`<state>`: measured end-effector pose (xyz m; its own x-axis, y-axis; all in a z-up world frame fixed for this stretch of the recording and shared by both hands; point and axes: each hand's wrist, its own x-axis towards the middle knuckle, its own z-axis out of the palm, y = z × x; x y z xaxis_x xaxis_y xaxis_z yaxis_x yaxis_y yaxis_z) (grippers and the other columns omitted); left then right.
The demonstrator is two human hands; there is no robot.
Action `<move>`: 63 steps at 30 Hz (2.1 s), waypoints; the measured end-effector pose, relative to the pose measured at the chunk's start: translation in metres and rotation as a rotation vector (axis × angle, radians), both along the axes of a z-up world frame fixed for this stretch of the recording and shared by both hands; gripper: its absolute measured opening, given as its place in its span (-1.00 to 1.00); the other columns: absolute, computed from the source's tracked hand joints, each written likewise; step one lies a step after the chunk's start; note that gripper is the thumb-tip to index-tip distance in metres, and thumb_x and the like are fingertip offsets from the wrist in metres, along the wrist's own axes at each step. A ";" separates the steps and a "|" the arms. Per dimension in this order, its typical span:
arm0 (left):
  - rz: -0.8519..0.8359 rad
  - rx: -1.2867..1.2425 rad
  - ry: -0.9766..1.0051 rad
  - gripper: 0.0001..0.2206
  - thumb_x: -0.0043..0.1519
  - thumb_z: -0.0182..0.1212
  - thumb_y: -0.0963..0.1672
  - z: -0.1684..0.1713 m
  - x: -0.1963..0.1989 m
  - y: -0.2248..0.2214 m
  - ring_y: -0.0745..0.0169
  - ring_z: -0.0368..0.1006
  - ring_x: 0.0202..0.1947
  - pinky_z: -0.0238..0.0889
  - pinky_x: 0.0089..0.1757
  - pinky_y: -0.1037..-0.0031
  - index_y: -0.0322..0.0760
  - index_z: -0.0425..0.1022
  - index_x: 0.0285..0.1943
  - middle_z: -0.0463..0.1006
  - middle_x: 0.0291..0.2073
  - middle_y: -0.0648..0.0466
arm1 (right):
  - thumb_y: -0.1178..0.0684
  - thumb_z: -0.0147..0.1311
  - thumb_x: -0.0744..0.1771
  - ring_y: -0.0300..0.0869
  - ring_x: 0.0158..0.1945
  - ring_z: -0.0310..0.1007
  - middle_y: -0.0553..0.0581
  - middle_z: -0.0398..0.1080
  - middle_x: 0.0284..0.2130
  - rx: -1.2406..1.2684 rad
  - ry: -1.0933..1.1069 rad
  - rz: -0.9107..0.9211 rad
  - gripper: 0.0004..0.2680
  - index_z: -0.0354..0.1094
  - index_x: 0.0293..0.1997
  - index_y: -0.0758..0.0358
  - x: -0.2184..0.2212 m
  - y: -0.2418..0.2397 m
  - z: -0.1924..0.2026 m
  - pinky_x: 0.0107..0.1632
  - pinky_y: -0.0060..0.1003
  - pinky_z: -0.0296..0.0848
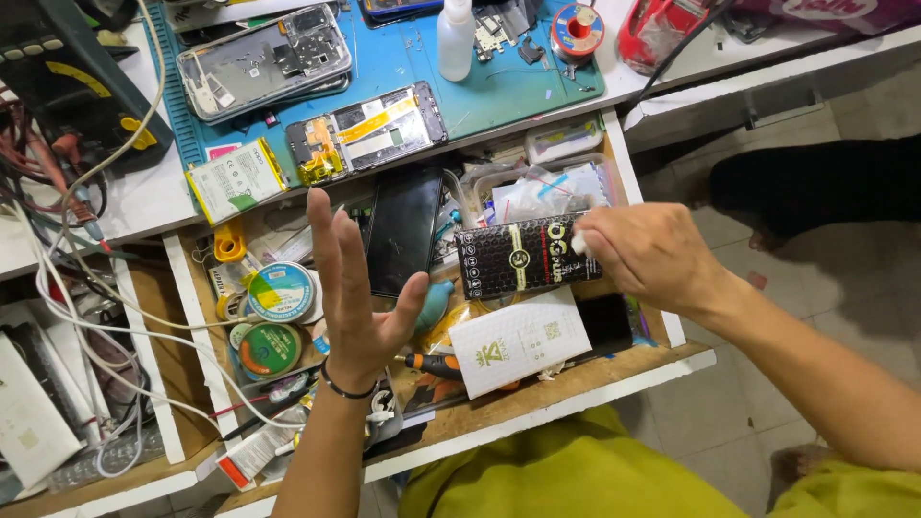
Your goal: Inspecting and organizing various mobile phone components including screens, batteries, and motherboards on a repair bench.
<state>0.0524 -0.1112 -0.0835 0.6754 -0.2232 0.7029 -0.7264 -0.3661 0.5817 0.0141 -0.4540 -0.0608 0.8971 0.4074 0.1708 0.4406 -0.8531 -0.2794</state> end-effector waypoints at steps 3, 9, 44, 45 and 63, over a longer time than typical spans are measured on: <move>0.015 0.000 -0.003 -0.29 0.34 0.23 -0.09 0.003 -0.001 -0.001 -0.40 -0.21 0.56 0.00 0.37 -0.21 -0.14 -0.09 0.63 -0.19 0.57 -0.27 | -0.22 -0.39 0.45 -0.21 -0.48 0.45 -0.10 0.31 -0.63 -0.229 0.165 -0.028 -0.69 0.31 -0.32 -0.07 -0.032 -0.011 -0.016 -0.33 -0.37 0.42; 0.001 -0.029 0.040 -0.34 0.33 0.23 -0.15 0.008 -0.003 -0.001 -0.39 -0.09 0.53 0.09 0.34 -0.17 -0.15 0.01 0.60 -0.09 0.55 -0.28 | -0.20 -0.09 0.39 -0.09 -0.18 0.49 -0.06 0.41 -0.30 -0.522 0.193 0.085 -0.85 0.41 -0.19 -0.18 -0.077 -0.013 -0.047 -0.14 -0.17 0.40; -0.320 0.668 0.701 -0.50 0.28 0.12 -0.12 0.057 -0.028 0.019 0.15 0.63 -0.17 0.65 -0.29 0.34 -0.14 0.12 0.42 0.60 0.02 0.03 | 0.25 -0.19 0.45 -0.03 -0.19 0.45 0.29 0.44 -0.24 1.118 -0.441 -0.190 -0.83 0.27 0.14 0.25 0.070 0.069 -0.005 -0.06 -0.19 0.54; -0.250 0.641 0.668 -0.51 0.30 0.10 -0.08 0.067 -0.024 0.027 0.12 0.60 -0.16 0.61 -0.19 0.28 -0.19 0.15 0.42 0.58 0.04 0.00 | 0.23 -0.19 0.45 -0.01 -0.23 0.43 0.34 0.43 -0.26 1.152 -0.477 -0.209 -0.85 0.27 0.12 0.30 0.070 0.068 0.000 -0.09 -0.17 0.51; -0.108 0.744 0.213 -0.37 0.09 0.45 -0.05 -0.003 -0.020 -0.037 -0.10 0.50 -0.01 0.38 -0.20 0.24 -0.06 0.33 0.39 0.53 -0.04 -0.01 | 0.20 -0.17 0.44 -0.03 -0.34 0.48 0.31 0.51 -0.35 0.960 -0.569 -0.092 -0.81 0.34 0.13 0.41 0.073 0.070 -0.008 -0.19 -0.18 0.52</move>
<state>0.0320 -0.1478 -0.0862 0.7265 -0.6574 0.2000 -0.6805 -0.6481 0.3419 0.0867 -0.3837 -0.0689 0.6083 -0.1778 0.7735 0.6600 -0.4280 -0.6174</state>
